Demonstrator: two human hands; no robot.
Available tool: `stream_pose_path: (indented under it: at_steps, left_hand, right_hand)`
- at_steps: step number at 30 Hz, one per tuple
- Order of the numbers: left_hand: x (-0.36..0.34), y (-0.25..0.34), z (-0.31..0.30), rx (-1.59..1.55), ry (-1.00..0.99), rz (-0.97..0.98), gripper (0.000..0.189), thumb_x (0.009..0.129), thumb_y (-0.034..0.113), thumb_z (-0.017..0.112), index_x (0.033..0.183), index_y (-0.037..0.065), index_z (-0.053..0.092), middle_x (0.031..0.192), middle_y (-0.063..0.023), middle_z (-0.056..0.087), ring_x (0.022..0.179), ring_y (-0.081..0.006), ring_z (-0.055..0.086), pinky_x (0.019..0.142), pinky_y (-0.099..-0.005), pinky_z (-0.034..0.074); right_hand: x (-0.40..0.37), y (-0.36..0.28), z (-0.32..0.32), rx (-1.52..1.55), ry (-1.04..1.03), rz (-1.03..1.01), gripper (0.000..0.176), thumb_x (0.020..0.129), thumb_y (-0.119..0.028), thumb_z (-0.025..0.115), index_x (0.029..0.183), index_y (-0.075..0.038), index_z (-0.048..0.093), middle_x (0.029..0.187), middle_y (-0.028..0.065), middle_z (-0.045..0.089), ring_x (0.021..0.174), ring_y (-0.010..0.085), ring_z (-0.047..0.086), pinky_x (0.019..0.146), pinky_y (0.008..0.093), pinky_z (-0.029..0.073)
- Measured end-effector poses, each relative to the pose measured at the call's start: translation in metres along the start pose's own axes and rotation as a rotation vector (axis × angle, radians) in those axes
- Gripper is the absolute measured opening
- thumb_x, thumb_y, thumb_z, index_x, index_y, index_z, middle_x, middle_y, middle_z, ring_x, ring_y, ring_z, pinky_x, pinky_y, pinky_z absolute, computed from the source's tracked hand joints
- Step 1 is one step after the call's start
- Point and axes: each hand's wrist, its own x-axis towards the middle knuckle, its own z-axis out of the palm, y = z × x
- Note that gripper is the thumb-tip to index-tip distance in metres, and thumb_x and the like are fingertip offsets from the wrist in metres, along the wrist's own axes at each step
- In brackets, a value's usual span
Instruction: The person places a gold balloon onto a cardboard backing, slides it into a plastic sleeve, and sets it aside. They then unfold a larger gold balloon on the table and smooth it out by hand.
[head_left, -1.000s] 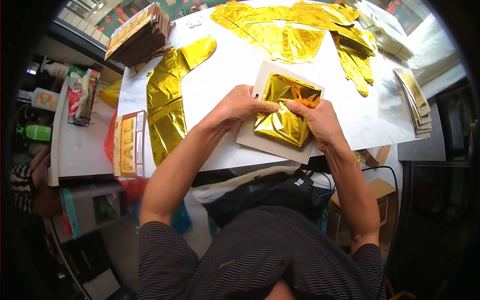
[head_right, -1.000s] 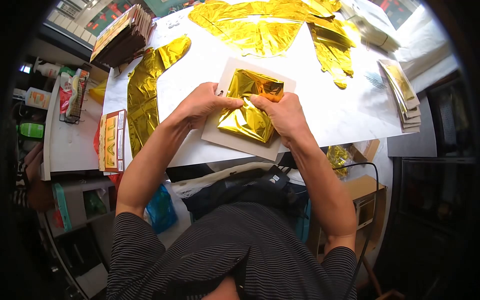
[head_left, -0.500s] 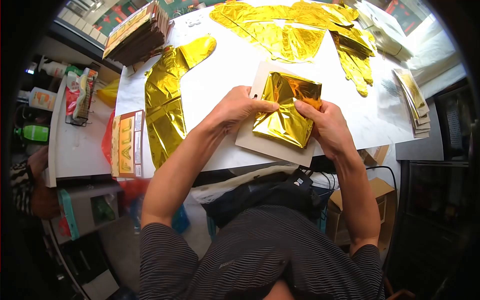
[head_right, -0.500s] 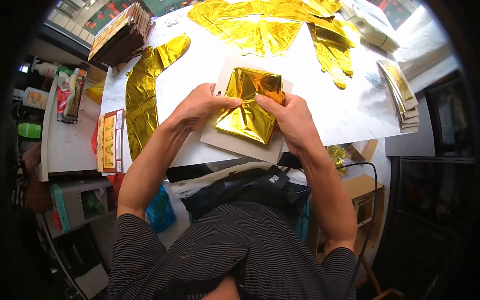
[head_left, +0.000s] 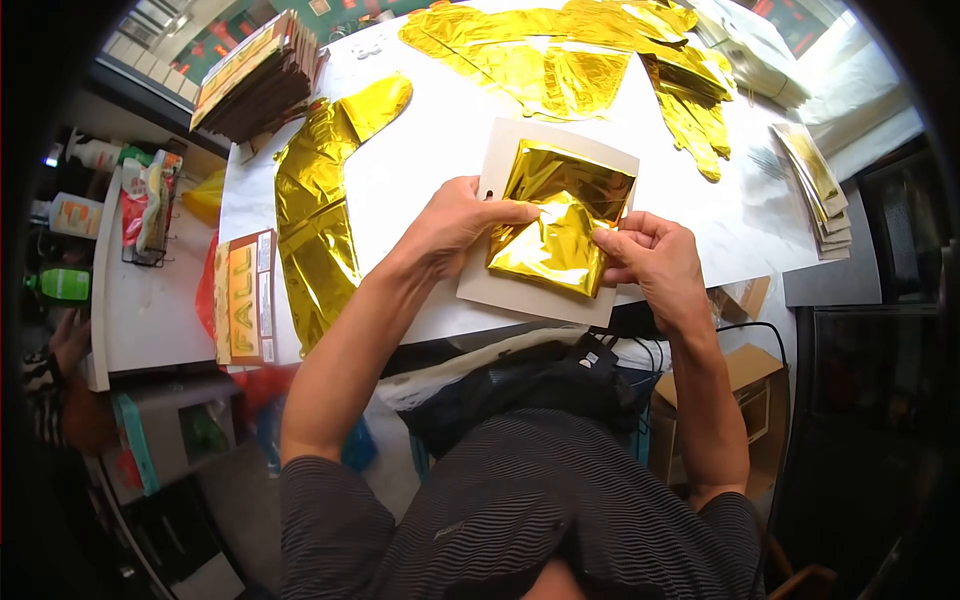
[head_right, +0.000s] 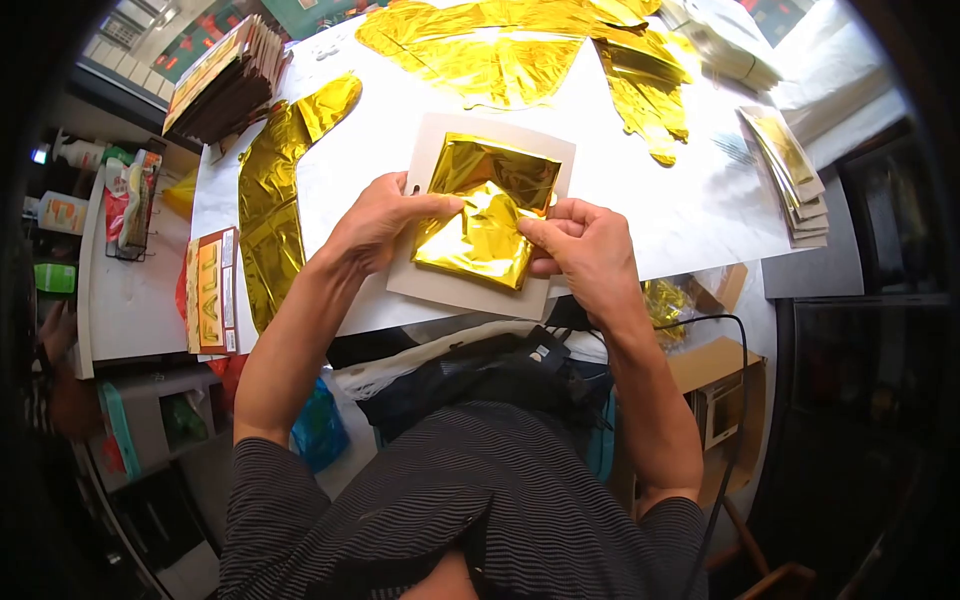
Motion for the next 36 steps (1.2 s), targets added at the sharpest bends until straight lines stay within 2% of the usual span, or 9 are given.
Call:
stream_pose_path:
  at_steps: [6,12,18,20,21,25,32,34,36]
  left_hand:
    - [-0.002,0.000,-0.001,0.051,-0.008,-0.031,0.057,0.081,0.006,0.083,0.127,-0.012,0.055,0.113,-0.0192,0.071,0.094,-0.0223,0.074,0.085,-0.0359,0.062]
    - [-0.004,-0.002,0.002,0.044,0.011,-0.036,0.057,0.081,0.008,0.083,0.126,-0.012,0.055,0.111,-0.0193,0.071,0.091,-0.0219,0.074,0.083,-0.0352,0.062]
    - [-0.007,-0.001,0.007,0.040,0.006,-0.025,0.050,0.082,0.006,0.082,0.122,-0.013,0.059,0.108,-0.0192,0.072,0.089,-0.0220,0.074,0.081,-0.0341,0.062]
    - [-0.011,0.001,0.013,0.031,0.010,-0.021,0.046,0.082,0.004,0.081,0.120,-0.013,0.062,0.107,-0.0193,0.073,0.089,-0.0222,0.074,0.080,-0.0341,0.062]
    - [-0.012,0.001,0.016,0.024,-0.001,-0.009,0.046,0.082,0.004,0.081,0.120,-0.013,0.062,0.107,-0.0193,0.073,0.089,-0.0220,0.074,0.080,-0.0338,0.062]
    - [-0.011,-0.005,0.022,0.078,-0.017,0.038,0.045,0.083,0.005,0.080,0.119,-0.014,0.062,0.106,-0.0189,0.073,0.088,-0.0207,0.074,0.079,-0.0328,0.062]
    - [-0.015,-0.009,0.023,0.181,-0.016,0.061,0.043,0.083,0.007,0.079,0.116,-0.014,0.063,0.100,-0.0167,0.073,0.085,-0.0184,0.073,0.076,-0.0310,0.060]
    - [-0.016,-0.010,0.023,0.221,-0.009,0.040,0.046,0.083,0.008,0.080,0.120,-0.012,0.061,0.105,-0.0160,0.073,0.087,-0.0173,0.072,0.081,-0.0305,0.060]
    - [-0.017,-0.009,0.024,0.231,-0.008,0.043,0.046,0.084,0.009,0.081,0.119,-0.012,0.062,0.105,-0.0154,0.073,0.087,-0.0168,0.072,0.081,-0.0300,0.059]
  right_hand:
    - [-0.004,0.003,-0.005,0.017,0.017,0.026,0.026,0.095,-0.016,0.075,0.111,0.004,0.067,0.087,0.0060,0.074,0.070,0.0087,0.069,0.063,0.0222,0.060]
    - [-0.004,0.012,-0.011,0.077,0.154,-0.111,0.038,0.097,-0.017,0.073,0.127,0.005,0.064,0.098,0.0077,0.073,0.078,0.0093,0.069,0.065,0.0227,0.060]
    - [-0.003,0.014,-0.004,0.028,0.449,-0.297,0.054,0.099,-0.026,0.072,0.139,0.005,0.056,0.100,0.0030,0.072,0.087,0.0070,0.065,0.069,0.0212,0.056]
    - [-0.012,0.011,-0.009,0.212,0.176,-0.106,0.059,0.097,-0.023,0.075,0.140,0.010,0.052,0.100,0.0094,0.075,0.083,0.0090,0.068,0.074,0.0233,0.057]
    - [-0.019,0.004,-0.005,0.305,0.040,-0.069,0.047,0.100,-0.027,0.072,0.131,0.007,0.061,0.102,0.0066,0.073,0.081,0.0098,0.068,0.072,0.0215,0.056]
    - [-0.017,0.022,-0.002,0.343,0.056,-0.055,0.035,0.102,-0.024,0.067,0.114,0.009,0.068,0.102,0.0121,0.075,0.082,0.0120,0.071,0.074,0.0251,0.059]
    - [-0.021,0.031,-0.011,0.436,-0.025,0.030,0.034,0.103,-0.023,0.067,0.114,0.009,0.067,0.105,0.0126,0.075,0.086,0.0126,0.072,0.077,0.0269,0.059]
    - [-0.027,0.026,-0.006,0.498,-0.034,0.066,0.033,0.101,-0.022,0.069,0.116,0.008,0.067,0.107,0.0120,0.074,0.089,0.0133,0.072,0.079,0.0267,0.059]
    - [-0.031,0.027,0.000,0.449,-0.016,0.013,0.032,0.099,-0.020,0.071,0.116,0.007,0.067,0.107,0.0115,0.074,0.090,0.0136,0.071,0.080,0.0268,0.059]
